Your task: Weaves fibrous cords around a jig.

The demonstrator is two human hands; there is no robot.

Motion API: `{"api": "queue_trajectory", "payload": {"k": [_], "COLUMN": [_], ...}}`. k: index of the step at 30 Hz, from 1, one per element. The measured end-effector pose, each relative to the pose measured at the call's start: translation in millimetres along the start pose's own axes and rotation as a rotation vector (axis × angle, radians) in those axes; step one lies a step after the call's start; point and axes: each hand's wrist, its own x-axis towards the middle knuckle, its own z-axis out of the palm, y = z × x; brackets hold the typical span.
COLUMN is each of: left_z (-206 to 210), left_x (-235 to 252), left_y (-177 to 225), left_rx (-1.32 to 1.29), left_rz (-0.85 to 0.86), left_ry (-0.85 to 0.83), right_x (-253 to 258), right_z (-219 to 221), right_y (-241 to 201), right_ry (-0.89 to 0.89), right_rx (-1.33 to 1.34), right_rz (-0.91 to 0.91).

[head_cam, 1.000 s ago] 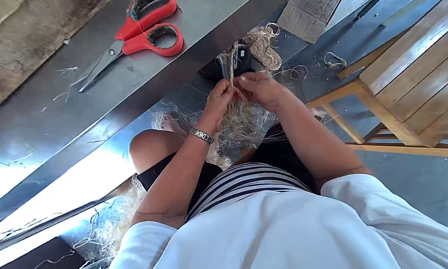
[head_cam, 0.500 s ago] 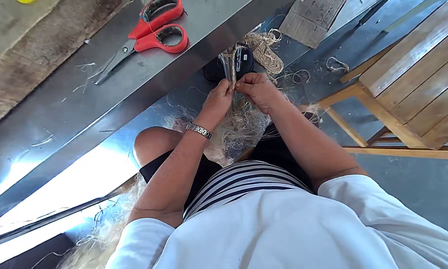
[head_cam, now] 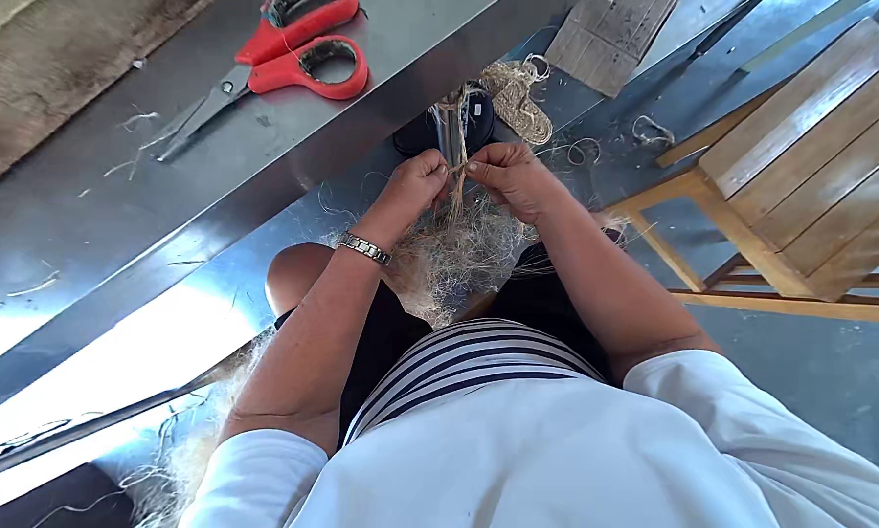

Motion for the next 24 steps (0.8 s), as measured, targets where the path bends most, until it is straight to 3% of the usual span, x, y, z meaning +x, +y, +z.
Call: {"api": "queue_trajectory", "payload": {"k": [5, 8, 13, 17, 21, 24], "left_z": [-1.6, -0.3, 0.1, 1.2, 14.3, 27.8], "left_x": [-7.3, -7.2, -8.3, -9.7, -11.3, -10.5], "left_y": [9.1, 10.2, 8.0, 5.0, -0.3, -9.2], "left_rx": [-0.197, -0.047, 0.306, 0.182, -0.004, 0.107], "left_rz": [-0.125, -0.159, -0.037, -0.017, 0.046, 0.013], "left_ry": [-0.042, -0.068, 0.055, 0.130, 0.181, 0.216], "right_x": [2.9, 4.6, 1.1, -1.3, -6.5, -8.2], "right_z": [1.2, 7.0, 19.0, 24.9, 38.9, 44.1], "right_y": [5.8, 10.9, 7.0, 7.3, 5.9, 1.5], "right_ry": [0.026, 0.072, 0.173, 0.206, 0.319, 0.305], "right_rx": [-0.142, -0.253, -0.416, -0.480, -0.589, -0.571], "right_rz": [-0.164, -0.257, -0.286, -0.353, -0.337, -0.231]}}
